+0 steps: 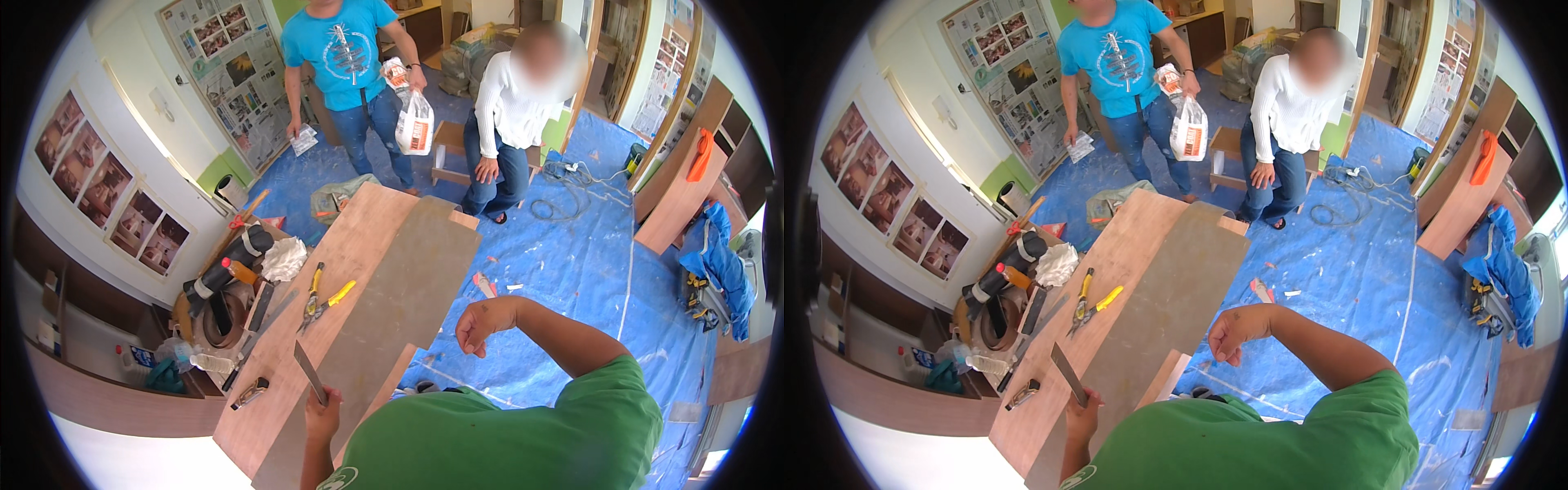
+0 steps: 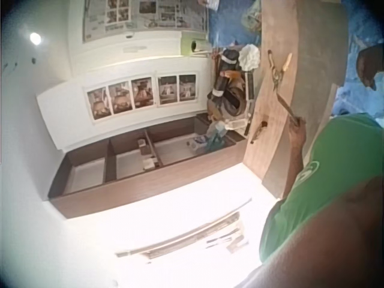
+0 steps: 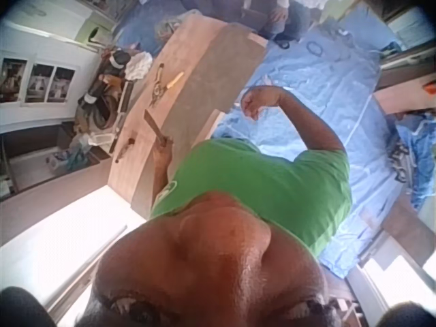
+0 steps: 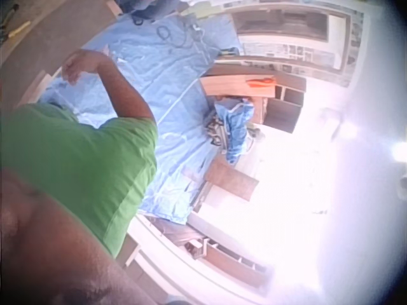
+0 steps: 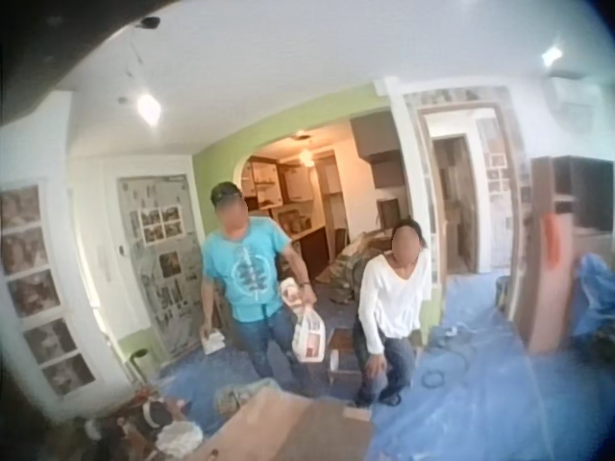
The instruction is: The person applies edge banding to a wooden board using a utility knife and a metal straightedge. They cut the board, peel off the backing, align the strip, and press it into place while smoothing it with their hands.
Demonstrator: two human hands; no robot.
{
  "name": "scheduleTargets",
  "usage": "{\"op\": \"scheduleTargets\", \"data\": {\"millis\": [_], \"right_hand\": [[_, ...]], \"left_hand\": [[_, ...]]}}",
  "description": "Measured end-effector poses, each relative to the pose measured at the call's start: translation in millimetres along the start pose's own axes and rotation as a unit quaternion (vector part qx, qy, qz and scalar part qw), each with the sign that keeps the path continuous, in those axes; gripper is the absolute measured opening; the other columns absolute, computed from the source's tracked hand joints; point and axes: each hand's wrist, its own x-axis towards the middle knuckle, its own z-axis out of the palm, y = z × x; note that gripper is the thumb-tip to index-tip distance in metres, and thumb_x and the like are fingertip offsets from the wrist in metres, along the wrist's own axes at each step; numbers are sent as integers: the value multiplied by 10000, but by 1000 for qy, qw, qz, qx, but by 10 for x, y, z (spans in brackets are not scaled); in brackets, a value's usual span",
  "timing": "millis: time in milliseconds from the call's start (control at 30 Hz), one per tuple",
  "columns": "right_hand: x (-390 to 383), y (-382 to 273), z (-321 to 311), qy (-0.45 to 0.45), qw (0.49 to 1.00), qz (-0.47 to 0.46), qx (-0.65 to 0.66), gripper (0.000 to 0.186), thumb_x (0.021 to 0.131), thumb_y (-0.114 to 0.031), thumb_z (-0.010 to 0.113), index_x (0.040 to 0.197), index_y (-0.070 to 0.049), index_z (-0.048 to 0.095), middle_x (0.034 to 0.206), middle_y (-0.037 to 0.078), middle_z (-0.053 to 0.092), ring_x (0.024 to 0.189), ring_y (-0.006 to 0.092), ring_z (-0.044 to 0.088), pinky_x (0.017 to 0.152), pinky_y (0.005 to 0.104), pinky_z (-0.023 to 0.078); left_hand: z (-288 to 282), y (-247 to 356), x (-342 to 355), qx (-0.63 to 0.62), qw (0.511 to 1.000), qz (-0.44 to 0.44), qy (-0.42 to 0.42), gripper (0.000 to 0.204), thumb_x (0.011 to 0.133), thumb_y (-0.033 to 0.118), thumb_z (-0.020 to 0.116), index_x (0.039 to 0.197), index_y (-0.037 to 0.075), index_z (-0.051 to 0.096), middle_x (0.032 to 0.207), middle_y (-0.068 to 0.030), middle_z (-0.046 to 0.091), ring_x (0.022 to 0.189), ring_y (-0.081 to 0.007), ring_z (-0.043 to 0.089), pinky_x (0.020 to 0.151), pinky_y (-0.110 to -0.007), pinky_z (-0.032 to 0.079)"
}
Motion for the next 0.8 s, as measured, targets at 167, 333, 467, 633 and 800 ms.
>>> {"op": "scheduleTargets", "data": {"millis": [167,333,467,633,800], "right_hand": [[181,158,73,26,998,-52,-32,174,850,-169,749,902,-48,635,806,18,649,759,119,644,711,296,518],[320,-57,296,-48,997,-42,-35,210,875,-196,746,870,-52,594,789,0,621,754,106,625,700,299,516],[183,-375,254,-71,993,-81,-53,231,917,-244,715,855,-36,635,788,24,649,751,113,635,687,301,528],[-455,419,-1030,207,969,-64,122,189,902,-212,697,892,-24,688,794,140,703,786,233,717,720,334,577],[319,934,-38,-125,967,212,-61,304,931,-273,661,1156,-69,668,1043,150,737,964,243,726,858,440,558]], "left_hand": [[5,93,0,19,1000,11,-9,158,905,67,629,976,-29,526,811,-101,605,705,-199,669,662,-339,573],[29,25,-11,30,999,10,-15,157,904,76,637,967,-31,540,816,-108,621,714,-197,678,670,-339,575],[32,-114,-43,8,1000,-11,-12,159,903,82,641,969,-30,548,824,-117,630,713,-198,682,668,-339,577],[16,-51,-72,-3,1000,-26,9,190,873,171,680,926,9,598,746,-98,676,703,-209,671,670,-345,524],[-66,-205,-96,23,999,-46,19,205,878,186,686,951,8,617,754,-97,682,710,-204,678,668,-340,529]]}}
